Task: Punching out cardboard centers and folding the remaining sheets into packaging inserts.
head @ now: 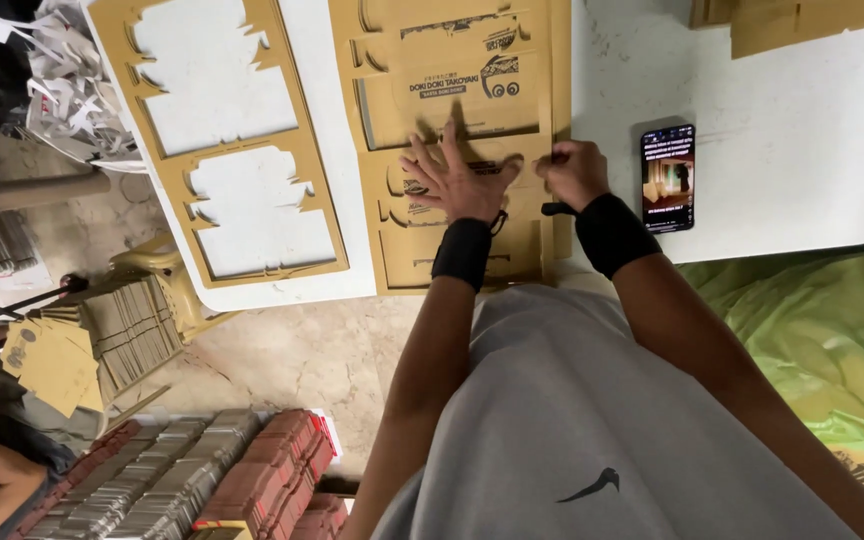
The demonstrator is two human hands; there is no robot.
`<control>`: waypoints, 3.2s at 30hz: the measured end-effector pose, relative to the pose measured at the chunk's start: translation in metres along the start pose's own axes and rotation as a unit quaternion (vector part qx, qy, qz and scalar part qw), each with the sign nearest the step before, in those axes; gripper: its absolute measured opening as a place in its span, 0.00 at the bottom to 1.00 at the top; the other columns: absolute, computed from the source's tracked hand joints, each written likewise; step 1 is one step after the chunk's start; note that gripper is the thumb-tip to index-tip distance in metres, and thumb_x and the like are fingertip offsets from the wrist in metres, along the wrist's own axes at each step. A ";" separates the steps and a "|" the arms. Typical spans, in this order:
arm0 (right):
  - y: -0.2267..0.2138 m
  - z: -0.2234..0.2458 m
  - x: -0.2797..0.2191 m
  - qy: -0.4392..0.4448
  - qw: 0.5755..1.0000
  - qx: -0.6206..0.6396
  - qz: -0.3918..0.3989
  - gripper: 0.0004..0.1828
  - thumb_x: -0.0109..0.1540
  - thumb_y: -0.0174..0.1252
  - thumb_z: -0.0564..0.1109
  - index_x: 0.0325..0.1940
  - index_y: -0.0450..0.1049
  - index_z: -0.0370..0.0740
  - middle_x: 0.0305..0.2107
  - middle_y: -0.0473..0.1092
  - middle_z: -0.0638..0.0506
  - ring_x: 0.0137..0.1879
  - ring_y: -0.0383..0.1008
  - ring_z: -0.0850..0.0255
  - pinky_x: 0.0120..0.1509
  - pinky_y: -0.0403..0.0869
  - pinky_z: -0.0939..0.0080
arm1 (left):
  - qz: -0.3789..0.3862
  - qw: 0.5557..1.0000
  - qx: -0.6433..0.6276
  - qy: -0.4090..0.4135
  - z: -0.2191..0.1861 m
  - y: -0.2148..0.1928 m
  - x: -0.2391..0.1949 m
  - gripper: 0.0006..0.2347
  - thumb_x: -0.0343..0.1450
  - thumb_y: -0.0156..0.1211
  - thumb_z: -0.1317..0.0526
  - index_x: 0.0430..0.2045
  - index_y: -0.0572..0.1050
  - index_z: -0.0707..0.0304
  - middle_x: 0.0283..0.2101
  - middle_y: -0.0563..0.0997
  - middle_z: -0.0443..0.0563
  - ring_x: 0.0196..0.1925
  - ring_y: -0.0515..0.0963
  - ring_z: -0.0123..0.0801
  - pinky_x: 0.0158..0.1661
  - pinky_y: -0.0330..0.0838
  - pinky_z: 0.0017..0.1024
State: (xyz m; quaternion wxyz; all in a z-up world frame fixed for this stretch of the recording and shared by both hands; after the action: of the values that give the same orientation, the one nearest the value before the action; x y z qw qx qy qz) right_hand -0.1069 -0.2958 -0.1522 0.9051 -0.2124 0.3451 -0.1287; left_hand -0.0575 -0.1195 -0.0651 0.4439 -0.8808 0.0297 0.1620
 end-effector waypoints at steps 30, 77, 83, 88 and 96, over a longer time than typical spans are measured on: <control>0.019 0.045 0.010 -0.216 0.912 -0.319 0.139 0.38 0.71 0.45 0.62 0.17 0.72 0.31 0.14 0.69 0.35 0.27 0.75 0.37 0.31 0.74 0.42 | 0.127 0.976 0.080 -0.158 0.004 0.020 0.022 0.61 0.61 0.76 0.61 0.73 0.20 0.30 0.75 0.10 0.57 0.75 0.11 0.65 0.63 0.13 0.77; 0.026 -0.002 -0.071 0.103 0.991 -0.017 -0.085 0.19 0.57 0.63 0.46 0.52 0.80 0.45 0.38 0.78 0.47 0.50 0.79 0.43 0.51 0.79 0.43 | 0.207 0.974 0.022 -0.094 0.001 -0.019 -0.010 0.63 0.58 0.77 0.36 0.72 0.20 0.33 0.75 0.12 0.60 0.76 0.12 0.63 0.62 0.10 0.79; 0.038 0.011 -0.081 0.096 0.984 0.005 -0.151 0.12 0.58 0.63 0.40 0.46 0.80 0.38 0.35 0.77 0.42 0.48 0.79 0.39 0.50 0.79 0.42 | 0.200 0.975 0.037 -0.093 0.008 -0.012 -0.008 0.62 0.59 0.76 0.37 0.73 0.21 0.34 0.76 0.14 0.61 0.77 0.13 0.63 0.62 0.11 0.79; 0.044 -0.020 -0.059 0.127 0.981 0.004 -0.147 0.12 0.56 0.62 0.42 0.43 0.80 0.45 0.32 0.77 0.52 0.46 0.80 0.49 0.52 0.78 0.48 | 0.207 0.973 0.035 -0.094 -0.002 -0.019 -0.008 0.63 0.58 0.76 0.36 0.73 0.21 0.35 0.76 0.14 0.63 0.76 0.12 0.63 0.62 0.10 0.79; 0.032 0.023 -0.083 0.130 0.982 0.019 -0.135 0.11 0.58 0.61 0.40 0.44 0.79 0.37 0.35 0.77 0.41 0.50 0.78 0.39 0.52 0.77 0.41 | 0.230 0.967 0.026 -0.109 -0.010 -0.032 -0.008 0.60 0.63 0.76 0.48 0.72 0.19 0.36 0.75 0.12 0.61 0.76 0.09 0.61 0.62 0.08 0.78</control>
State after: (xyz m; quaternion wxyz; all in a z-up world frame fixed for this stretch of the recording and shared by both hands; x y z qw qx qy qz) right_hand -0.1487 -0.2292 -0.1049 0.8303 -0.2216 0.4258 -0.2831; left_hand -0.0565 -0.1087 -0.0324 0.4184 -0.8152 0.1872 0.3540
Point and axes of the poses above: each hand's wrist, its own x-axis towards the middle knuckle, its own y-axis out of the palm, z = x × y, the point moved 1 cm from there along x, towards the middle knuckle
